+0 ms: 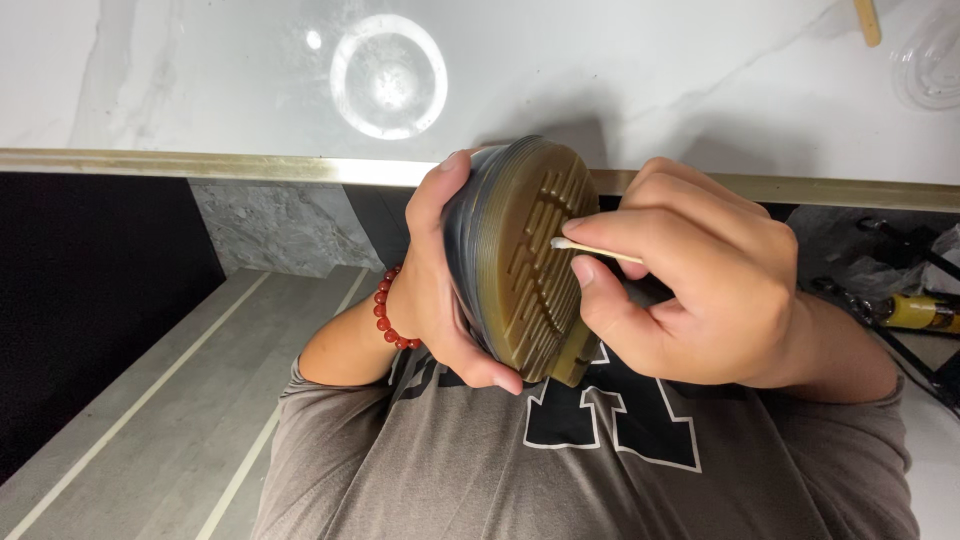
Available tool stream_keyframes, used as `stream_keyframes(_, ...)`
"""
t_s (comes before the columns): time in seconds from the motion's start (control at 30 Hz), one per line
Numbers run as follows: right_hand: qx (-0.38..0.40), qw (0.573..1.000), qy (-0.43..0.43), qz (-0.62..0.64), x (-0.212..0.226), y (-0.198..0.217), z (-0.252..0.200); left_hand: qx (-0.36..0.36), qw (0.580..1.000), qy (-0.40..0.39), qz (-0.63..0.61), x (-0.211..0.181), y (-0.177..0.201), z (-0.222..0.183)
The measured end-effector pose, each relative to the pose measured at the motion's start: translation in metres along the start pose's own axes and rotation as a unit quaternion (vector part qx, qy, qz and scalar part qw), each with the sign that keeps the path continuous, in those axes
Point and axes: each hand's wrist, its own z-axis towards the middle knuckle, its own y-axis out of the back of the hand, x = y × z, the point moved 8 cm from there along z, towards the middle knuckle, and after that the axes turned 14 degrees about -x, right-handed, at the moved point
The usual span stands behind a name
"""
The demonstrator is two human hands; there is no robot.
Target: The person applies glue into a small hole in a boot sole using a cotton swab, carefully rotating the swab to coat the inner edges.
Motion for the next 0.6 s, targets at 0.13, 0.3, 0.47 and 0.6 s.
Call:
stream_keyframes(0.13,-0.002,0.999,-0.051,0.004,-0.009,0.002,-0.002,-0.008,1.0,-0.006,0.021,0.001,0.003,0.002)
stream_keyframes(0.3,0.007,1.0,0.004,0.017,-0.001,0.002,0.002,-0.017,1.0,-0.013,0.018,0.003,0.008,0.0)
stream_keyframes(0.47,0.001,0.997,0.065,0.044,0.008,-0.001,0.005,-0.01,1.0,0.0,-0.009,0.004,0.008,0.001)
stream_keyframes(0.6,-0.025,0.992,0.098,0.069,0.005,-0.001,0.004,-0.017,0.999,-0.011,-0.025,0.005,0.006,0.003)
